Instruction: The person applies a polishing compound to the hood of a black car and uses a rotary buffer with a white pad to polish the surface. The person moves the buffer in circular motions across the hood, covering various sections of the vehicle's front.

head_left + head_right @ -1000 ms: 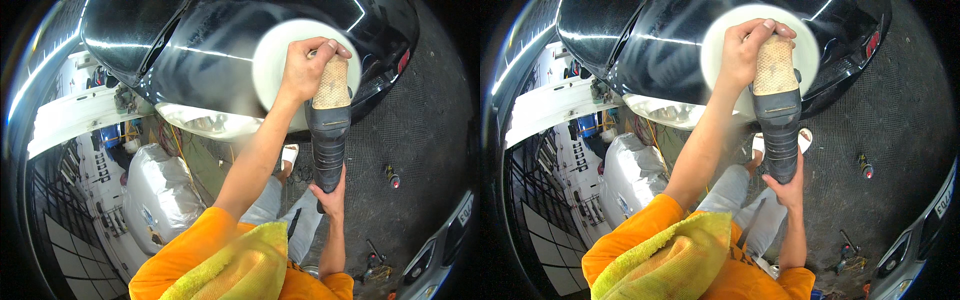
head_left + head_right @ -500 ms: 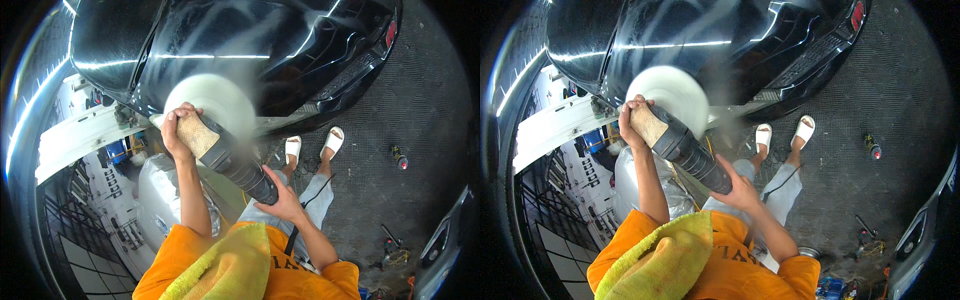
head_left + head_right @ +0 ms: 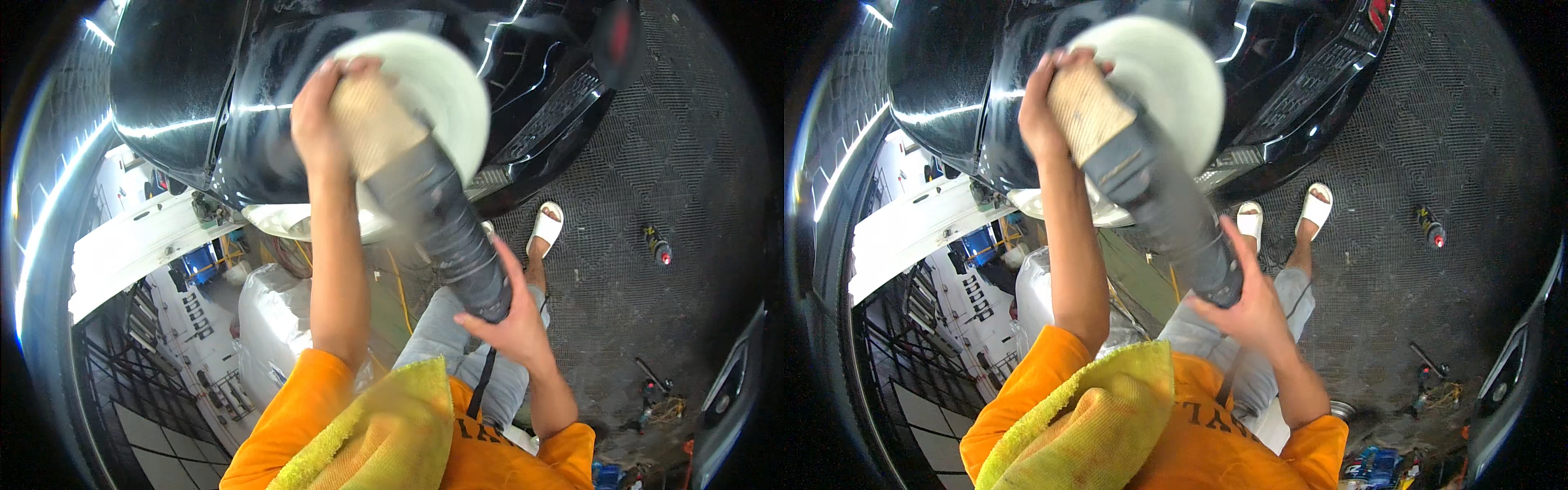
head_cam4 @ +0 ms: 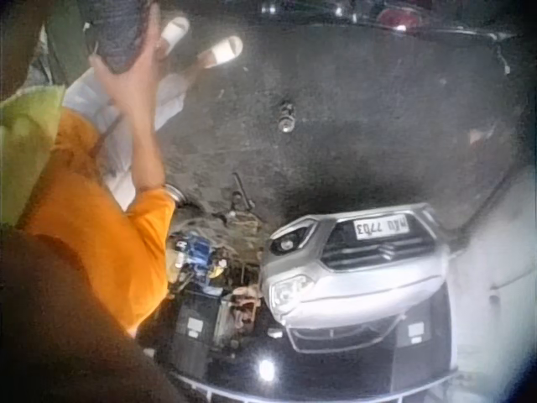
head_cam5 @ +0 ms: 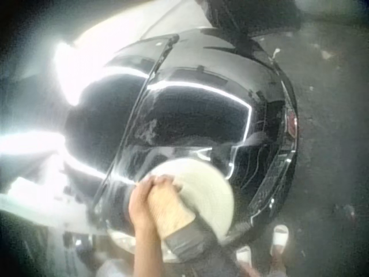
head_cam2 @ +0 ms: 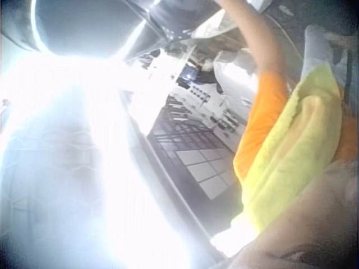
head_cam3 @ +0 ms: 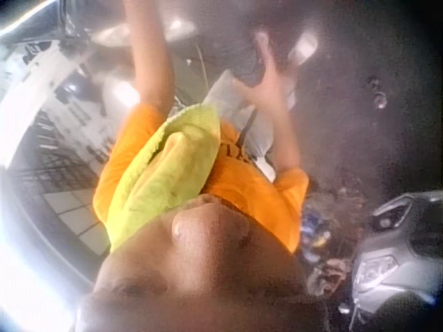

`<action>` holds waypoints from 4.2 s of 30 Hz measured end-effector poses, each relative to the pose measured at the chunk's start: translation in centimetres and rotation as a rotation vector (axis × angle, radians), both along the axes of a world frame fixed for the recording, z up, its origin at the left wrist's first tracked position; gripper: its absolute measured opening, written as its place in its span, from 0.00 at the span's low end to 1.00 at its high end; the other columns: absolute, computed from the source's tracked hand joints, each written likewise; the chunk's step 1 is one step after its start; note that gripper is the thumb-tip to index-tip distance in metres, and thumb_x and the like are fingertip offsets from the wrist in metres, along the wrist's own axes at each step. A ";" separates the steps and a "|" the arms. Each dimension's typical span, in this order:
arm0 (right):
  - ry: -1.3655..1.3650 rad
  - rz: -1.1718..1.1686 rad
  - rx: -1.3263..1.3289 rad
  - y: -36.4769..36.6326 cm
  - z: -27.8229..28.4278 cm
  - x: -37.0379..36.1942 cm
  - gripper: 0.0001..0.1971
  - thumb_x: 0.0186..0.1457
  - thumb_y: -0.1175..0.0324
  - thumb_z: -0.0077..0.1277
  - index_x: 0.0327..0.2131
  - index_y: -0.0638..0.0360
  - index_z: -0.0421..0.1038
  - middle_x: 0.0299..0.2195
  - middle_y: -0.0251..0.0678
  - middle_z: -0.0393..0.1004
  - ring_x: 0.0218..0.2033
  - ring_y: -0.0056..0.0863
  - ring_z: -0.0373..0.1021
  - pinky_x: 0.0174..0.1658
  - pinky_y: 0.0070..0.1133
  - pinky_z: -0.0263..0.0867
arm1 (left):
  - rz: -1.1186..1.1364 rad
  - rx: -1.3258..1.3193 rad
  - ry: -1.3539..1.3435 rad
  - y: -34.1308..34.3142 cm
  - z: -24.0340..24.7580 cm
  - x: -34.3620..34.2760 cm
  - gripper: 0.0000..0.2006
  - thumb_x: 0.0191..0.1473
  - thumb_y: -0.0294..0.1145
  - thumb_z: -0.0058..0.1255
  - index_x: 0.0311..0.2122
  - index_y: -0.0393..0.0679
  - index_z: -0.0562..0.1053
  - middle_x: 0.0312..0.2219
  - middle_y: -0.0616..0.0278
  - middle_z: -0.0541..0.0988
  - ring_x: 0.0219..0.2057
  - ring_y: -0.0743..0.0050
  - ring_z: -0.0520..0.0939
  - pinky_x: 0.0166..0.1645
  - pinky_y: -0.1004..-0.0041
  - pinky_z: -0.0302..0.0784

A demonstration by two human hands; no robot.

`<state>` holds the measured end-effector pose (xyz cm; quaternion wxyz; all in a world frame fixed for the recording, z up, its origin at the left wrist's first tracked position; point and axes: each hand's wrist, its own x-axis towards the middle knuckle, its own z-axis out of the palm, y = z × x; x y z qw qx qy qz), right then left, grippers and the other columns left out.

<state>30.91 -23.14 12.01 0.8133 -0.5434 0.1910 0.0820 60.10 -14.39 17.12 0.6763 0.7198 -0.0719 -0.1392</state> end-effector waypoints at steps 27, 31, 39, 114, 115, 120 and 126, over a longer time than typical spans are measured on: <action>0.038 0.267 0.104 -1.4 -2.1 -1.1 0.50 0.40 0.68 0.67 0.66 0.52 0.49 0.56 0.50 0.68 0.55 0.45 0.69 0.58 0.30 0.63 | 0.139 0.012 -0.027 5.6 0.4 -5.4 0.13 0.63 0.41 0.37 0.36 0.42 0.70 0.37 0.53 0.75 0.39 0.56 0.78 0.52 0.59 0.74; -0.022 0.074 -0.044 -2.5 -3.0 0.3 0.52 0.37 0.67 0.69 0.66 0.55 0.50 0.58 0.49 0.65 0.60 0.41 0.64 0.61 0.30 0.59 | 0.046 -0.120 -0.075 0.4 -0.8 -1.9 0.13 0.63 0.39 0.38 0.36 0.41 0.70 0.37 0.51 0.76 0.39 0.55 0.79 0.52 0.57 0.74; -0.061 -0.075 -0.094 -3.5 -3.3 2.3 0.50 0.40 0.70 0.67 0.66 0.56 0.49 0.56 0.49 0.67 0.57 0.38 0.67 0.60 0.28 0.60 | -0.122 -0.103 -0.126 -5.3 -0.9 1.2 0.17 0.62 0.35 0.34 0.35 0.32 0.72 0.36 0.45 0.79 0.36 0.53 0.82 0.44 0.65 0.77; -0.272 0.219 -0.130 9.8 0.5 7.3 0.40 0.58 0.56 0.51 0.68 0.52 0.42 0.55 0.60 0.65 0.50 0.60 0.67 0.52 0.41 0.65 | -0.032 -0.439 0.014 17.7 4.7 5.4 0.11 0.62 0.37 0.37 0.34 0.46 0.71 0.38 0.59 0.74 0.42 0.53 0.77 0.47 0.58 0.74; -0.261 0.239 -0.108 10.1 0.5 7.2 0.40 0.57 0.55 0.51 0.68 0.51 0.41 0.54 0.59 0.66 0.50 0.60 0.68 0.51 0.42 0.65 | -0.018 -0.448 0.015 18.6 4.7 5.2 0.11 0.63 0.37 0.37 0.33 0.46 0.71 0.38 0.59 0.74 0.42 0.53 0.77 0.47 0.58 0.74; -0.243 0.231 -0.165 9.9 0.3 6.5 0.48 0.50 0.52 0.60 0.68 0.48 0.41 0.54 0.56 0.67 0.50 0.58 0.69 0.51 0.40 0.67 | 0.018 -0.404 -0.026 18.6 4.0 3.9 0.11 0.63 0.38 0.36 0.34 0.47 0.70 0.38 0.59 0.74 0.42 0.54 0.77 0.47 0.57 0.74; -0.020 0.104 -0.075 8.2 -1.5 4.0 0.51 0.43 0.62 0.66 0.67 0.50 0.44 0.55 0.54 0.67 0.54 0.51 0.68 0.57 0.34 0.64 | 0.119 -0.119 -0.163 9.9 1.4 2.3 0.14 0.61 0.39 0.38 0.35 0.39 0.70 0.38 0.51 0.75 0.41 0.50 0.77 0.49 0.54 0.73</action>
